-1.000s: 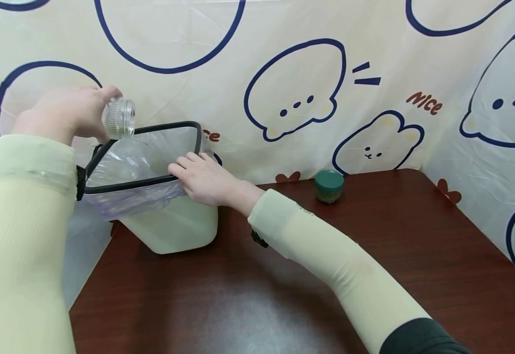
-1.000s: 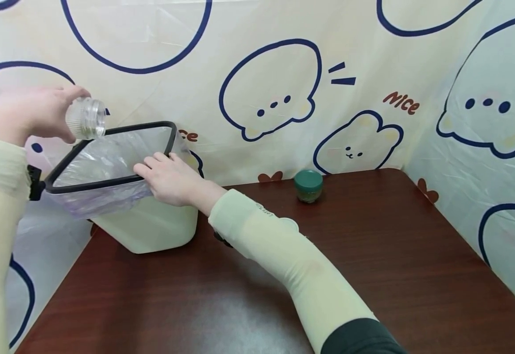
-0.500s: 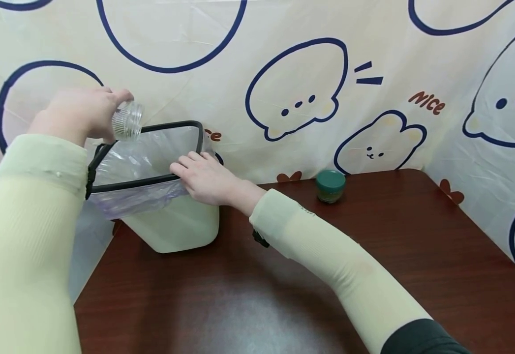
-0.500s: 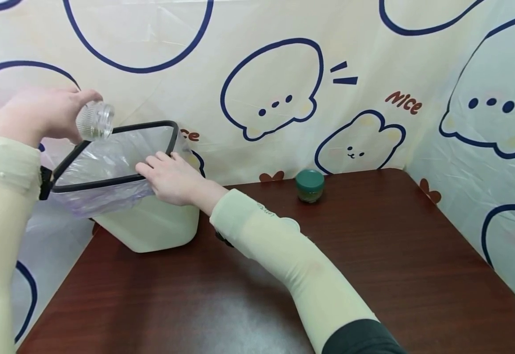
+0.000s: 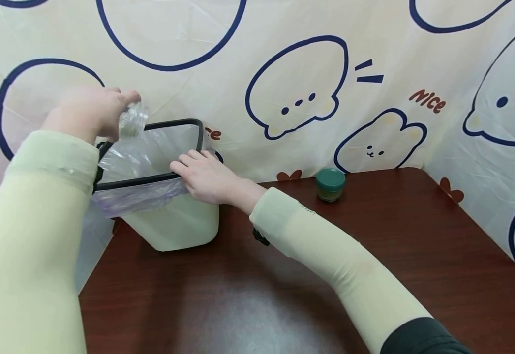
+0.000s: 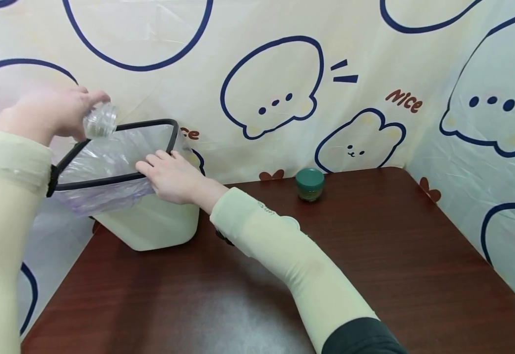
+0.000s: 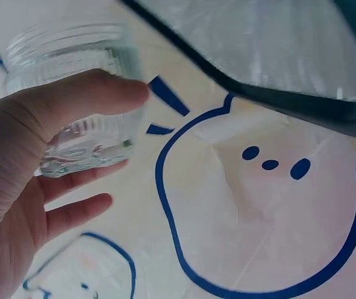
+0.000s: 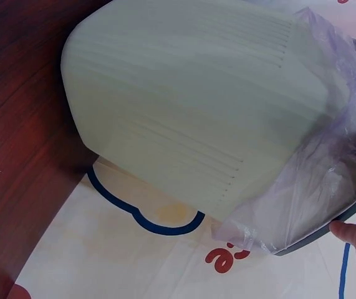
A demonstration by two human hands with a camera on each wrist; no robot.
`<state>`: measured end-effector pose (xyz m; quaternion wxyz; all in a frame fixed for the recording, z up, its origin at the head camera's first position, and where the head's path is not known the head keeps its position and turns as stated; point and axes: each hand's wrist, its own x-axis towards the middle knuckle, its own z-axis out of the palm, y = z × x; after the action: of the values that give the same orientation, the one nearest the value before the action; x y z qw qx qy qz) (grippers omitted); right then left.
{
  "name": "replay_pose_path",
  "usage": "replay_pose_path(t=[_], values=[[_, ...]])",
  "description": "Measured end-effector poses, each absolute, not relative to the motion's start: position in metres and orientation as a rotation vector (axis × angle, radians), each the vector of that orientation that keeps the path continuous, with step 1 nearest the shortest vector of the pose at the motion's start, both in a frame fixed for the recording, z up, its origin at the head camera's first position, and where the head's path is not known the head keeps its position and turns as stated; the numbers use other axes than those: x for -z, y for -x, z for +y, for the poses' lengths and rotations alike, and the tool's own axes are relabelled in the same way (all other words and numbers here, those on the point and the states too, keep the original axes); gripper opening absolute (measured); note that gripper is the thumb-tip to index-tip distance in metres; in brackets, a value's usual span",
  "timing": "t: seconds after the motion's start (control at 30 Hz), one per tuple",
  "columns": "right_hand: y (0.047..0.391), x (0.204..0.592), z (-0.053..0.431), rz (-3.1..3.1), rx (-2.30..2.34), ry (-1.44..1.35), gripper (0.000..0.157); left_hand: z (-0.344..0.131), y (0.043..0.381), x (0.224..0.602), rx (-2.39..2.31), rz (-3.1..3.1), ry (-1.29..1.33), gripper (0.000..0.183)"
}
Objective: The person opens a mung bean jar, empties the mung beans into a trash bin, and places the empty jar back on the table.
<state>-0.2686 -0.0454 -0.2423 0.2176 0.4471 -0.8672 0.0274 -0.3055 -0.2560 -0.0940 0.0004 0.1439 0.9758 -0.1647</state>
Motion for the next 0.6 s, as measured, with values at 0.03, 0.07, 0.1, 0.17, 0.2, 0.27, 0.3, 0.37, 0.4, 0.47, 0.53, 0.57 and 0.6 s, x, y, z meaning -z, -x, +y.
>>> replay_pose_path(t=[0.03, 0.07, 0.1, 0.17, 0.2, 0.27, 0.3, 0.37, 0.4, 0.47, 0.53, 0.57, 0.6], values=[[0.2683, 0.2423, -0.0455, -2.404, -0.075, -1.241, 0.022, -0.2561, 0.3060, 0.0962, 0.537, 3.050, -0.458, 0.094], [0.2682, 0.2424, -0.0456, -2.405, -0.077, -1.247, 0.022, -0.2565, 0.3065, 0.0981, 0.546, 3.035, -0.460, 0.093], [0.2680, 0.2426, -0.0458, -2.404, -0.078, -1.253, 0.022, -0.2575, 0.3069, 0.0998, 0.550, 3.032, -0.464, 0.093], [0.2679, 0.2432, -0.0462, -2.404, -0.081, -1.258, 0.023, -0.2592, 0.3057, 0.0999, 0.524, 3.051, -0.467, 0.093], [0.2679, 0.2432, -0.0461, -2.406, -0.083, -1.259, 0.023, -0.2597, 0.3053, 0.0989, 0.515, 3.069, -0.481, 0.093], [0.2683, 0.2428, -0.0453, -2.406, -0.085, -1.255, 0.023, -0.2591, 0.3049, 0.0965, 0.510, 3.101, -0.508, 0.092], [0.2686, 0.2424, -0.0447, -2.408, -0.085, -1.250, 0.023, -0.2582, 0.3050, 0.0958, 0.525, 3.108, -0.521, 0.091], [0.2691, 0.2417, -0.0436, -2.414, -0.084, -1.239, 0.022, -0.2559, 0.3056, 0.0957, 0.564, 3.095, -0.523, 0.089], [0.2694, 0.2414, -0.0434, -2.415, -0.085, -1.238, 0.022, -0.2555, 0.3060, 0.0962, 0.583, 3.083, -0.526, 0.088], [0.2696, 0.2414, -0.0435, -2.415, -0.088, -1.246, 0.022, -0.2556, 0.3063, 0.0978, 0.609, 3.050, -0.514, 0.087], [0.2696, 0.2414, -0.0440, -2.414, -0.089, -1.254, 0.023, -0.2567, 0.3063, 0.0990, 0.607, 3.040, -0.513, 0.088], [0.2694, 0.2412, -0.0441, -2.414, -0.088, -1.255, 0.023, -0.2575, 0.3065, 0.0992, 0.604, 3.048, -0.523, 0.086], [0.2694, 0.2412, -0.0442, -2.415, -0.088, -1.256, 0.023, -0.2583, 0.3069, 0.0990, 0.606, 3.058, -0.535, 0.086]])
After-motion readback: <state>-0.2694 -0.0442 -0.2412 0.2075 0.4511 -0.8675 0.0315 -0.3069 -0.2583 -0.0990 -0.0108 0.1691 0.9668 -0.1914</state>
